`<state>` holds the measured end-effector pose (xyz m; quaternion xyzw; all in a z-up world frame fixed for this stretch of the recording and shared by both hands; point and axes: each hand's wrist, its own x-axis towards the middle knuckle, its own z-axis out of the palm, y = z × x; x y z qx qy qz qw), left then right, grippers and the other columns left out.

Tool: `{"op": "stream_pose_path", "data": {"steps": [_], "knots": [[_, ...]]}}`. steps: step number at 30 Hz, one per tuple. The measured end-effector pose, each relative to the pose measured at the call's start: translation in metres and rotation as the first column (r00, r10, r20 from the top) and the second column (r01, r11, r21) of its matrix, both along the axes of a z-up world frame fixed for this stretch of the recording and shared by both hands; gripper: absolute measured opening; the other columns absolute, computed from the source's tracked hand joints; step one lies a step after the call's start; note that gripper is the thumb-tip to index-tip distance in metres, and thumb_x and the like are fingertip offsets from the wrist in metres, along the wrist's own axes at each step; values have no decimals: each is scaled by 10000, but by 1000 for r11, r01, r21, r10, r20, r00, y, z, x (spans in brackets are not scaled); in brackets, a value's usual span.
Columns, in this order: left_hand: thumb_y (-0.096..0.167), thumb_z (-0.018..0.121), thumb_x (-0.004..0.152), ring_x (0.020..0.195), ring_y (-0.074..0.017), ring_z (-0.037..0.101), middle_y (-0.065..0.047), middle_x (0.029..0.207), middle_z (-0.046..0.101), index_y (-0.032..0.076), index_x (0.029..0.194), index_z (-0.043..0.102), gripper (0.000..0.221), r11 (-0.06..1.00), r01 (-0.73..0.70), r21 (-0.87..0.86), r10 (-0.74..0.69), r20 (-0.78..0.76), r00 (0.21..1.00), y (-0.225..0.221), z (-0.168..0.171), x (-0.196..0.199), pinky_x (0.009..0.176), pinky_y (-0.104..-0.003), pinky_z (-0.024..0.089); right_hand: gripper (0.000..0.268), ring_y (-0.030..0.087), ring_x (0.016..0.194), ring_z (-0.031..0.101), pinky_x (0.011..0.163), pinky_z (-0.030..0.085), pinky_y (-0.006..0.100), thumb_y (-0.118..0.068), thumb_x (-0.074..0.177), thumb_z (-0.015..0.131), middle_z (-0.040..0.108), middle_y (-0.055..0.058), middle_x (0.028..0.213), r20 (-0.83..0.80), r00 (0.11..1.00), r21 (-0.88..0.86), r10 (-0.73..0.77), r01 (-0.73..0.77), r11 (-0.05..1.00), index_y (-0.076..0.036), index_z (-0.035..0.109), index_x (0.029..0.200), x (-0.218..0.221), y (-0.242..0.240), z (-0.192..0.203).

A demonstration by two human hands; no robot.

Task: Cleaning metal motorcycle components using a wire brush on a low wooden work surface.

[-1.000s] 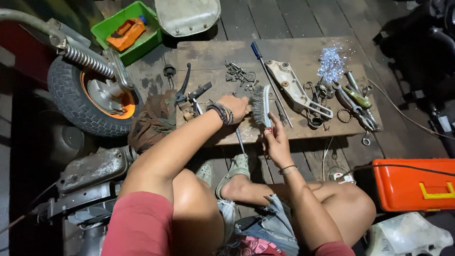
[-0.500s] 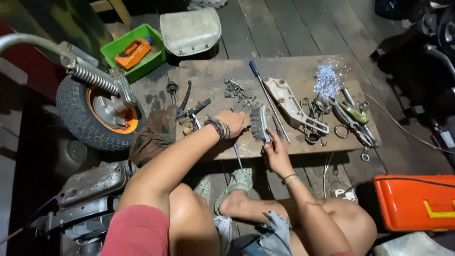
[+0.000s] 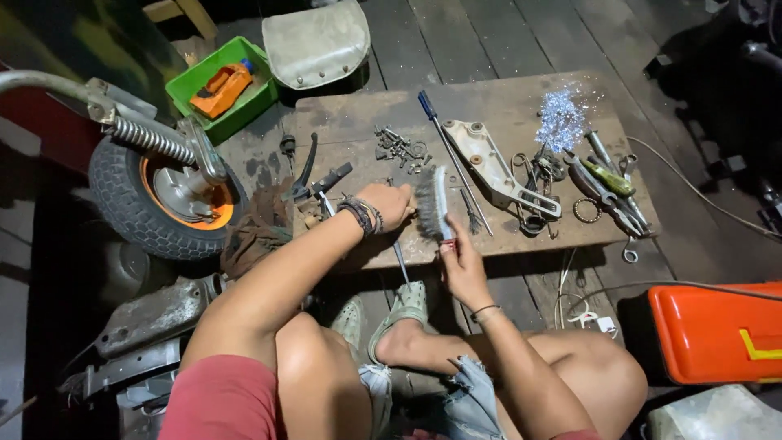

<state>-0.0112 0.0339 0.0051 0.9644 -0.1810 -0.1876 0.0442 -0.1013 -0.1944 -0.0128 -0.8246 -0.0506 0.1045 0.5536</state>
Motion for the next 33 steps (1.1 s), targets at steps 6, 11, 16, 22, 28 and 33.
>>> {"op": "stream_pose_path", "data": {"steps": [6,11,16,22,28,33], "knots": [[371,429,1002,942,-417,733,-205,957,739,52,1057,534,340,1000,-3,-6,3,-7,1000,0,-3,2,853,-538,570,590,309,919,707,868,548,460,-130,963,559,729,100,945,-43,999,-93,4,-8,996,-261,487,1534,15,-10,-20],[349,424,1011,965,-422,730,-219,981,742,37,1060,551,340,1000,-3,-6,3,-12,1000,-2,-1,4,872,-538,568,621,341,970,699,897,535,494,-125,960,553,718,143,976,-43,999,-81,5,-8,997,-274,453,1554,5,-1,-11],[353,433,1003,952,-410,736,-195,973,749,49,1054,556,332,1000,9,-4,-9,1,1000,-2,-2,6,869,-538,569,598,293,938,700,890,541,456,-116,965,555,720,98,954,-84,996,-90,-5,-3,996,-278,484,1536,13,-6,-15],[400,446,1010,992,-406,732,-199,998,756,53,1061,556,368,1000,0,-5,0,17,1000,-5,-2,6,894,-528,565,609,274,850,681,835,555,447,-72,963,528,689,114,923,-25,1000,-1,8,-8,1000,-199,452,1554,8,-8,-33],[365,415,1015,956,-397,738,-194,975,754,46,1055,574,359,1000,25,20,-25,37,999,-6,-5,9,869,-529,571,612,243,860,691,837,558,424,-68,965,533,689,100,927,-27,999,35,-46,47,998,-212,460,1555,6,-8,-9],[401,412,1039,990,-391,734,-195,1004,747,39,1083,574,399,999,-14,29,14,-14,1000,-10,1,11,885,-535,568,565,351,1108,690,978,524,504,-154,963,576,743,147,1110,-69,996,-236,48,-63,970,-253,504,1515,18,-10,-15]]}}
